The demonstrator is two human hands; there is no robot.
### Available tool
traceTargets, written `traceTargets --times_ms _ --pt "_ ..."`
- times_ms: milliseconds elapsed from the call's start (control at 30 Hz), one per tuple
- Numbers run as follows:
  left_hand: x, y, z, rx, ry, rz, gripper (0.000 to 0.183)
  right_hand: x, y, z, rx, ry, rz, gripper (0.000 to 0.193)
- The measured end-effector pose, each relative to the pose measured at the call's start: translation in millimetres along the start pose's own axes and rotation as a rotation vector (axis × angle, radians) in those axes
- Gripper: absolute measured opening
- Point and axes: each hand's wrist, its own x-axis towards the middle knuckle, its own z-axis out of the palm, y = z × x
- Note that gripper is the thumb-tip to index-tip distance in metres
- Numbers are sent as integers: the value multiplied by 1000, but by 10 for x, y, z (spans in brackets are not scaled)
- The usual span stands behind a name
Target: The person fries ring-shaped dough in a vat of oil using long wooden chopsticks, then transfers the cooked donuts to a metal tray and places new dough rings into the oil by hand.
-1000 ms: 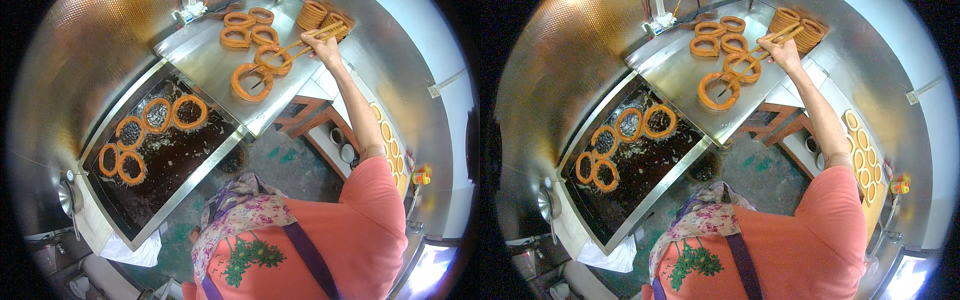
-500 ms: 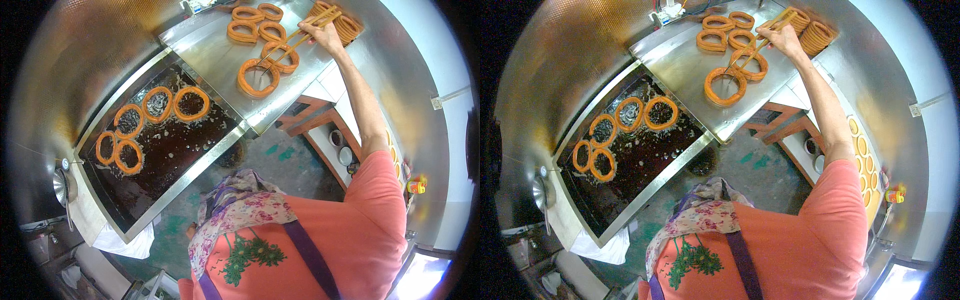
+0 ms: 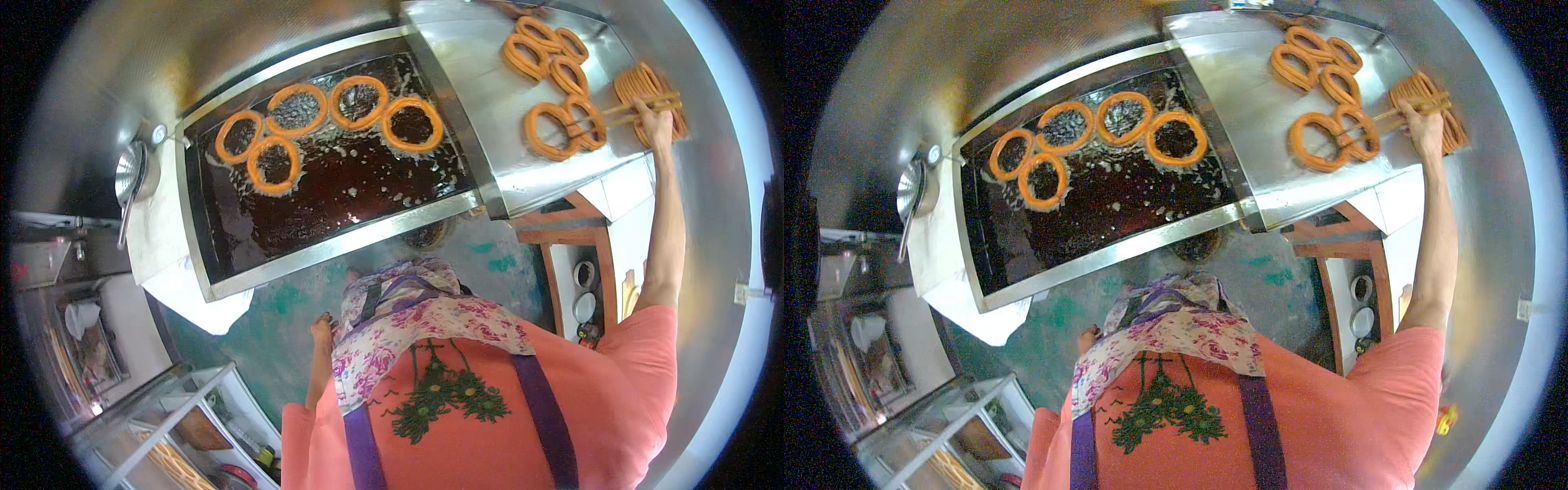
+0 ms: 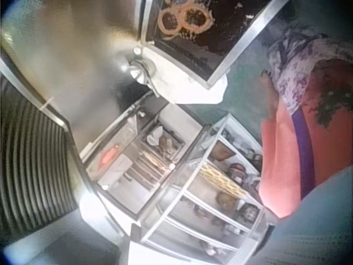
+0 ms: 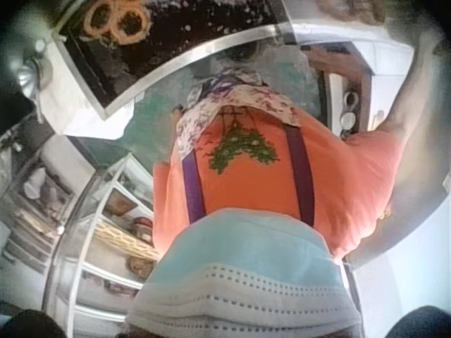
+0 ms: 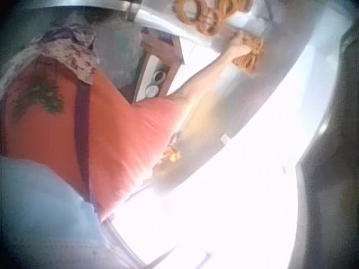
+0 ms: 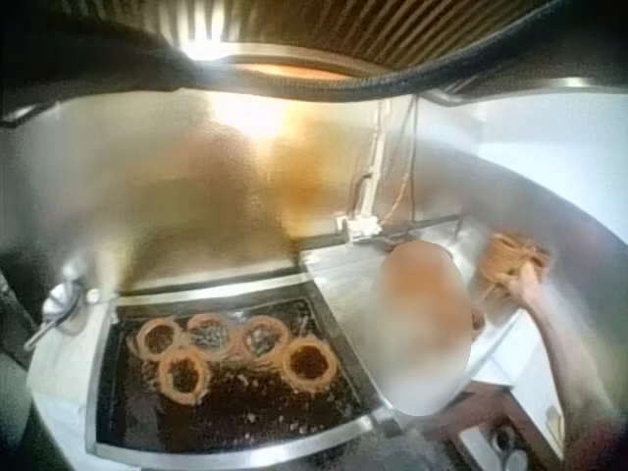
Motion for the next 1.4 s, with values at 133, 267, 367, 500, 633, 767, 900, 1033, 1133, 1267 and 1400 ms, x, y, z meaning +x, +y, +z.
traceTargets --times_ms 133,267,367,500,633,767,900,1033,1133,1267,1400 --pt "-104 -79 -65 -22 26 -59 36 -142 -299 3 -92 126 -130 28" --pt "-223 -119 -207 -11 61 -85 35 -566 -1124 -129 353 212 -147 28" --pt "-258 -52 -264 -8 78 -99 35 -844 -1626 91 757 125 -182 24" --pt "-389 337 -248 -192 167 -254 34 -1485 -2425 1278 855 -81 -150 23" --pt "-246 295 -383 -345 179 -202 36 -2111 -3106 2436 1119 -320 18 18" --pt "-260 211 -549 -397 197 -217 38 -2594 -3420 3291 1170 -429 -19 15" --pt "-207 -156 -787 -414 229 -318 37 -2979 -3646 3690 1153 -536 35 16" --pt "-235 -302 -912 -366 271 -364 37 -3149 -3763 3821 1194 -585 73 14" --pt "-190 -341 -946 -426 261 -358 36 -3201 -3846 3802 1177 -626 68 16" --pt "-257 24 -942 -477 239 -308 35 -2994 -3964 3628 1158 -646 29 15" --pt "-182 -22 -991 -522 238 -298 35 -2452 -4190 3545 1117 -488 23 18"
